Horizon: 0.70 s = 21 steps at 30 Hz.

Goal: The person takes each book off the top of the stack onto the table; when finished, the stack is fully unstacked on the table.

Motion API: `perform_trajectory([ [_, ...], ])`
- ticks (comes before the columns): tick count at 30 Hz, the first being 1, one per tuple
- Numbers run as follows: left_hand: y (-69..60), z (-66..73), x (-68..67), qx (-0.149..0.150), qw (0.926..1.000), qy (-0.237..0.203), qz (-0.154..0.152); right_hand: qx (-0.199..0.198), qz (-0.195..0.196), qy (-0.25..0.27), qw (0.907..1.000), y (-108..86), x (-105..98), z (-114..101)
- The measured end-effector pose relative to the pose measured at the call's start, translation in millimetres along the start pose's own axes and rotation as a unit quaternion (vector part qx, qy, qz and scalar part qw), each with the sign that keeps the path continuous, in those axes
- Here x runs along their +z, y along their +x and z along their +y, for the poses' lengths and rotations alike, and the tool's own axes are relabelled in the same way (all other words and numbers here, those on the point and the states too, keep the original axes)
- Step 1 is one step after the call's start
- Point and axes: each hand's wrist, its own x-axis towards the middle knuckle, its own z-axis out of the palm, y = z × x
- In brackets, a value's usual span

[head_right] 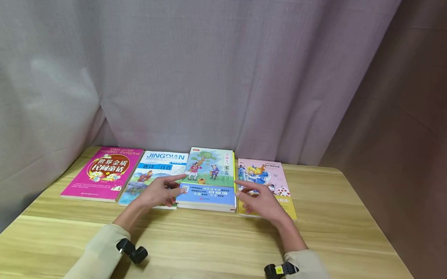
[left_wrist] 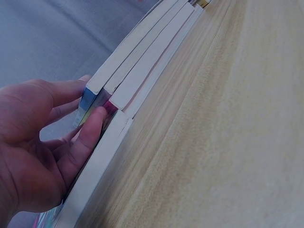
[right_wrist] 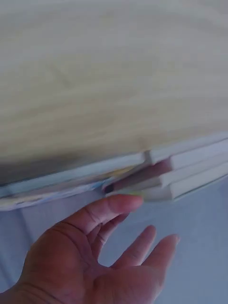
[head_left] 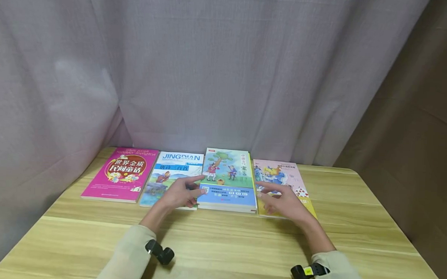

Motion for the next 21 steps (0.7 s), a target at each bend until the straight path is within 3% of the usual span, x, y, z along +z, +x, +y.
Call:
perform_trajectory([
  [9,0.9,0.0,-0.7,-0.001,1.0,-0.003,0.0,0.001,-0.006,0.003,1.0,7.6,17.9,1.8],
  [21,1.9,-1.6,-1.0,-0.003,0.9999,-0.01,-0.003,0.036,-0.002,0.008,0.9993,15.9,30.3,1.1],
])
